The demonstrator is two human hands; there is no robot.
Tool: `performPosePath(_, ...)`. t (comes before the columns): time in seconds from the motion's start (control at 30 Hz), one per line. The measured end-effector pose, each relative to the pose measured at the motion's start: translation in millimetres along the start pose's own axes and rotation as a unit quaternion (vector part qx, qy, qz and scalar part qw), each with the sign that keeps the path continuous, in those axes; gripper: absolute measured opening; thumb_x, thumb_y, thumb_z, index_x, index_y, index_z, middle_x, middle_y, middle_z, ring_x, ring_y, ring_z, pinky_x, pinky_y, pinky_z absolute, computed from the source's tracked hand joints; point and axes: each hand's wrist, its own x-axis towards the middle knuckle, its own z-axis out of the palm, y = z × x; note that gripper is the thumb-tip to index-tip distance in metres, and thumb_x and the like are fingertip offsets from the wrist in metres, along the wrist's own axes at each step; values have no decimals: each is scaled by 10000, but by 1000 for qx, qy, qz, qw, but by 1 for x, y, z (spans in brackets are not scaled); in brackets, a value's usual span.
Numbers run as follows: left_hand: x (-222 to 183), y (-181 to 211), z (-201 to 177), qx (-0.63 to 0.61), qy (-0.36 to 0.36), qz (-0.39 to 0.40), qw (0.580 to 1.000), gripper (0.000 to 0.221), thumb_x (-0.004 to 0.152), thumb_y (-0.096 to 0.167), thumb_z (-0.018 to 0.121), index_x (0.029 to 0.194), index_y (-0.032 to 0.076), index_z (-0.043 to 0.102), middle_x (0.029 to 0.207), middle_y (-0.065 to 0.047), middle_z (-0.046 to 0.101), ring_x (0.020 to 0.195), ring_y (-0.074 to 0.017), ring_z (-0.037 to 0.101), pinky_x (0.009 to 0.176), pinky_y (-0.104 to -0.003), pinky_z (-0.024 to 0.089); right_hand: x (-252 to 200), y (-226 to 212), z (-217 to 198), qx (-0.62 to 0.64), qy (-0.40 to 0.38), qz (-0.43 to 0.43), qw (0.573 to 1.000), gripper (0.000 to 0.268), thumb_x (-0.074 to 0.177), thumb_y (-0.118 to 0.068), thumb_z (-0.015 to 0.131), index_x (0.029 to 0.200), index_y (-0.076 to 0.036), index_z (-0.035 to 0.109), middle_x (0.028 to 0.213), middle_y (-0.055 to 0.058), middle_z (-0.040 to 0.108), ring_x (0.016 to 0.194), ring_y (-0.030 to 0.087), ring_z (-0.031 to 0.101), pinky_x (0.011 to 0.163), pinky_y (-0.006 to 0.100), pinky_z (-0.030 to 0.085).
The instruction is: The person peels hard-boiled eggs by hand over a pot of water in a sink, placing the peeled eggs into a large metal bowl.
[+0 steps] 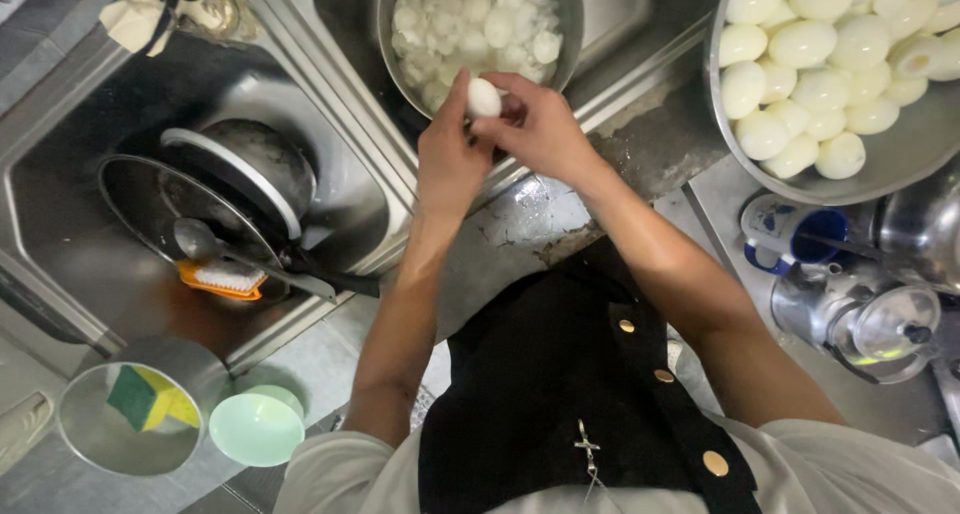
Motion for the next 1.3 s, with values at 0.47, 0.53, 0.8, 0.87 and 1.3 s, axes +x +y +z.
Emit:
performPosePath(0.47, -4, 15, 10, -52, -10, -21, 998, 616, 920, 130, 822, 1451, 15, 532, 1087, -163, 779, 946, -194, 792, 819, -301, 632, -12, -12, -16, -61, 47, -23, 997, 271, 1053, -155, 599, 1262, -11, 693, 884, 171, 773, 753, 183, 751, 677, 321, 587)
performPosePath(0.53, -6, 11, 10, -134, -34, -29, 990, 621, 937, 97, 806, 1481, 18, 515, 1154, -142, 781, 1016, -192, 771, 884, -290, 625, -11, -7, -18, -47, 81, -77, 993, 210, 1063, -123, 615, 1179, 15, 721, 919, 168, 778, 809, 200, 767, 718, 332, 598)
performPosePath(0.8, 63, -81, 26, -496, -36, -133, 857, 407, 994, 158, 653, 1378, 110, 526, 1181, -57, 646, 1021, -188, 669, 854, -303, 575, 65, 77, -21, -253, 187, -33, 949, 295, 1030, -172, 589, 1285, -40, 658, 1148, 192, 717, 1098, 306, 666, 896, 429, 559)
performPosePath(0.87, 104, -117, 47, -523, -15, -221, 823, 325, 1016, 255, 598, 1304, 109, 565, 1057, -44, 638, 886, -176, 632, 738, -299, 521, 82, 103, -9, -445, 169, -60, 877, 500, 891, -225, 649, 1363, -66, 605, 1317, 226, 631, 1271, 374, 564, 967, 511, 504)
performPosePath(1.3, 85, -63, 43, -460, -41, -171, 870, 693, 1056, 650, 315, 1132, 36, 629, 822, -27, 624, 637, -88, 561, 514, -238, 406, 46, -5, -25, -60, -38, -111, 991, 483, 950, -142, 758, 1403, -41, 624, 908, 92, 759, 760, 146, 740, 674, 290, 592)
